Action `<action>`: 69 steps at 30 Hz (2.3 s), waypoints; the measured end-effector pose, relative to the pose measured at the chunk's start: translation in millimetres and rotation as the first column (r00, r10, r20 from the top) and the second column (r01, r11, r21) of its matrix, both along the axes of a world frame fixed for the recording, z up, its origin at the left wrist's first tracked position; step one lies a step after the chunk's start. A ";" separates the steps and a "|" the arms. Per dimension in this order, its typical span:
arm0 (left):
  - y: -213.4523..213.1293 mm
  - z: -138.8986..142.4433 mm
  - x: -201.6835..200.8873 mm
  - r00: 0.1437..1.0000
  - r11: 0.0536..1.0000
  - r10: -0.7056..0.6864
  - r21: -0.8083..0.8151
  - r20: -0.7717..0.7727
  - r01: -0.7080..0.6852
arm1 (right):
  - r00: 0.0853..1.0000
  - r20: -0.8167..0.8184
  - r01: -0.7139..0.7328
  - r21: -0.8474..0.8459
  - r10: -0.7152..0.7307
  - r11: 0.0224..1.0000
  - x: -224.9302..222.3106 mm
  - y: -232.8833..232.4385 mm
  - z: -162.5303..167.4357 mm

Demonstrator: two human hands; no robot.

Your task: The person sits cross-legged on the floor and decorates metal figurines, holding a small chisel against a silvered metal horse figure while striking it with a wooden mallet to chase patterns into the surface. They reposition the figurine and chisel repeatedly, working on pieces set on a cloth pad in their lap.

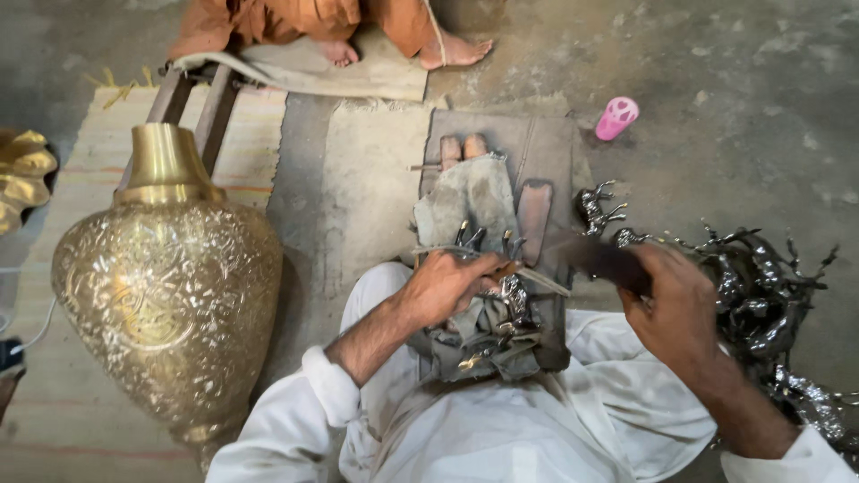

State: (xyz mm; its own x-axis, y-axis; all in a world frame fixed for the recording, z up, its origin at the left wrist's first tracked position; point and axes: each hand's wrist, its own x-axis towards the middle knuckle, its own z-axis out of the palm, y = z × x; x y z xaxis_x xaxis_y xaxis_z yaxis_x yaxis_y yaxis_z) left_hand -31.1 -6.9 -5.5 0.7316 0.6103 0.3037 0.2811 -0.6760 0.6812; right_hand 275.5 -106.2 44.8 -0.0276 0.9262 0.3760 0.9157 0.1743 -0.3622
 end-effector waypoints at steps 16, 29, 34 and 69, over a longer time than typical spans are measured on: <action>4.7 -0.9 -1.3 0.998 0.998 -0.069 -0.010 -0.005 0.069 | 0.999 0.003 0.052 -0.037 -0.052 0.998 1.1 -6.8 7.0; 3.8 -5.2 -5.0 0.996 0.997 -0.073 0.012 -0.054 0.074 | 0.981 0.195 -0.012 0.000 0.012 1.000 0.8 -15.1 4.7; 0.3 -3.7 -8.1 0.995 0.996 -0.069 0.060 0.070 0.065 | 0.991 0.136 0.010 -0.051 -0.002 0.999 1.5 -13.9 3.1; -12.3 0.6 10.8 0.948 0.951 0.301 -0.107 0.109 -0.290 | 0.991 0.121 0.117 -0.513 -0.063 0.850 3.4 15.1 5.4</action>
